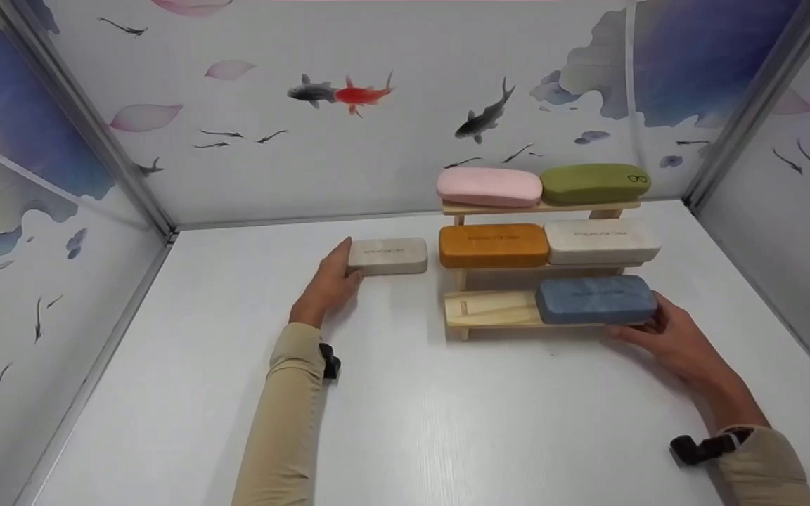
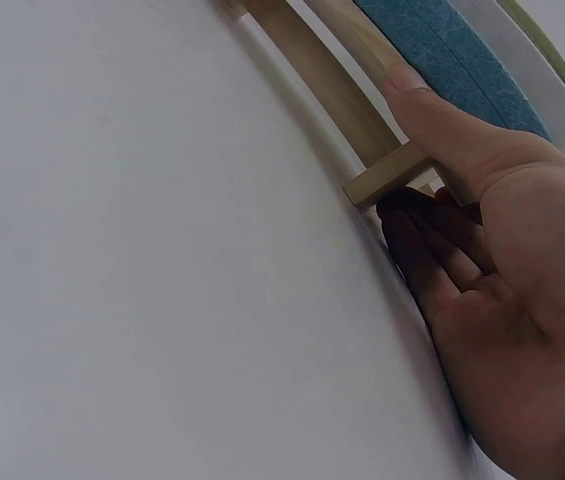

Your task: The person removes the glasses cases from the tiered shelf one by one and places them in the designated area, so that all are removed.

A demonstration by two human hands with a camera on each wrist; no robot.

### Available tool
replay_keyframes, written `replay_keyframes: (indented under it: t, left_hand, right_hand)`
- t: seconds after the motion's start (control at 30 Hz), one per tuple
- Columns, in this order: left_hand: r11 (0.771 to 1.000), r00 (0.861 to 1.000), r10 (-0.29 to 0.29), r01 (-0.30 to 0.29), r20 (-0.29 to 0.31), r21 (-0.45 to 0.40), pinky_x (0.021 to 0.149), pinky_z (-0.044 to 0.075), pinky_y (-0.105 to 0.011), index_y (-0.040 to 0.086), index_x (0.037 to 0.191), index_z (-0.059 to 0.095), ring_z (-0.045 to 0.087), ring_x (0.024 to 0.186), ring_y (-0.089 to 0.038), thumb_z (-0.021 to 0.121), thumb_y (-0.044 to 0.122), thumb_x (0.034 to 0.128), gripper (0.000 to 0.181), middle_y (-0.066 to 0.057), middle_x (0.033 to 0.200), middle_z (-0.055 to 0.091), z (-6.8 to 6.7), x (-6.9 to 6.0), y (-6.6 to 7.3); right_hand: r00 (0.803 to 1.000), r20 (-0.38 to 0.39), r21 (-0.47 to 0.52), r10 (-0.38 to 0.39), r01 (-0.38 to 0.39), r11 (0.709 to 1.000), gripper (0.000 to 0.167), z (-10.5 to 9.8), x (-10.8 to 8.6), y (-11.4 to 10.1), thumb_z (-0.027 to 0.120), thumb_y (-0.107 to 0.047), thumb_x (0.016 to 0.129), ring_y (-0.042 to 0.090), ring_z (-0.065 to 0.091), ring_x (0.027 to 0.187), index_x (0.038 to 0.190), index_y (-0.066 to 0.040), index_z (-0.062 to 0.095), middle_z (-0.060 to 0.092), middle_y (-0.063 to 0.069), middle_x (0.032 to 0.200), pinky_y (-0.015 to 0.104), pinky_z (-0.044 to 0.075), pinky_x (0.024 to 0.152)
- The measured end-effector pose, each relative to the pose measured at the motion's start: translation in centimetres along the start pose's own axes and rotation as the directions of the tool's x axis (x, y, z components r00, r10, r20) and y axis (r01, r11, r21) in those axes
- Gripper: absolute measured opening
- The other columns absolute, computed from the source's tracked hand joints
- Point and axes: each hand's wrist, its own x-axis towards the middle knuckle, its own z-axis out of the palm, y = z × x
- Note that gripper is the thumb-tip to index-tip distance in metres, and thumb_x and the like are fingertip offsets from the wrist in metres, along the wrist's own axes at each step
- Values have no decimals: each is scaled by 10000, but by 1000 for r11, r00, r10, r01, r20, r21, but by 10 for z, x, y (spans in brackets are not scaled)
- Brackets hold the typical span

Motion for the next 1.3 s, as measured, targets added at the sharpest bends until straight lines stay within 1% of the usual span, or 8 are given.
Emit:
replay_keyframes:
  t: [0.6,0.73,0.83,0.93,1.03,1.1,1.17,1.3]
  left_hand:
    - [999,999,9,-7,-43,50,1406,153,-440,39,1736,137,189,1697,-297,507,113,1142,704,-146,1811,220,11,1,11]
    - [1000,999,2,0,-51,26,1406,143,-443,42,1740,96,165,1702,-301,535,144,1135,754,-154,1819,181,13,0,12]
    - [1000,997,16,-17,-80,-10,1408,133,-440,35,1739,59,135,1707,-309,594,210,1118,838,-170,1824,140,14,-3,16]
    - [996,987,61,-69,-147,-48,1405,159,-445,9,1730,89,149,1703,-326,642,242,1097,873,-198,1814,153,14,-6,25]
    - [986,964,124,-146,-236,-79,1390,227,-438,13,1718,185,229,1684,-317,665,226,1087,821,-193,1788,247,14,-10,40]
    - [976,938,172,-204,-299,-78,1367,295,-437,26,1691,286,318,1653,-300,674,213,1083,745,-172,1746,351,16,-14,52]
    - [962,906,227,-266,-358,-65,1327,377,-429,46,1641,393,429,1588,-274,680,212,1083,650,-143,1667,470,19,-19,66]
    - [919,827,331,-393,-455,-46,1206,519,-421,72,1478,572,593,1387,-215,684,230,1084,439,-81,1452,630,29,-33,93]
  right_hand:
    - [1000,-6,-23,8,-8,1000,910,-1,-1,1,816,-404,987,-182,452,1238,1690,-96,327,500,186,1618,-44,377,969]
    - [1000,-9,-23,-3,3,1000,899,0,-1,0,817,-402,987,-179,457,1241,1682,-91,339,505,179,1610,-42,381,971]
    - [1000,-5,-20,-9,9,1000,888,1,-1,1,813,-395,991,-176,455,1252,1685,-101,342,507,170,1610,-36,385,976]
    - [1000,1,-17,-7,7,1000,898,1,0,0,807,-399,995,-182,445,1257,1694,-104,326,496,175,1627,-38,383,978]
    - [1000,2,-28,2,-2,1000,928,-1,-1,0,806,-422,992,-187,424,1257,1702,-101,303,472,192,1652,-52,364,972]
    - [1000,0,-33,4,-4,999,938,-1,-1,0,807,-427,990,-184,416,1259,1706,-103,295,464,196,1661,-56,354,969]
    - [1000,-3,-36,1,-1,999,935,-1,-1,1,810,-425,988,-189,412,1260,1705,-109,300,465,189,1660,-57,351,966]
    - [1000,-6,4,-17,17,1000,883,1,-1,1,815,-365,995,-173,456,1272,1692,-115,334,505,154,1615,-26,391,983]
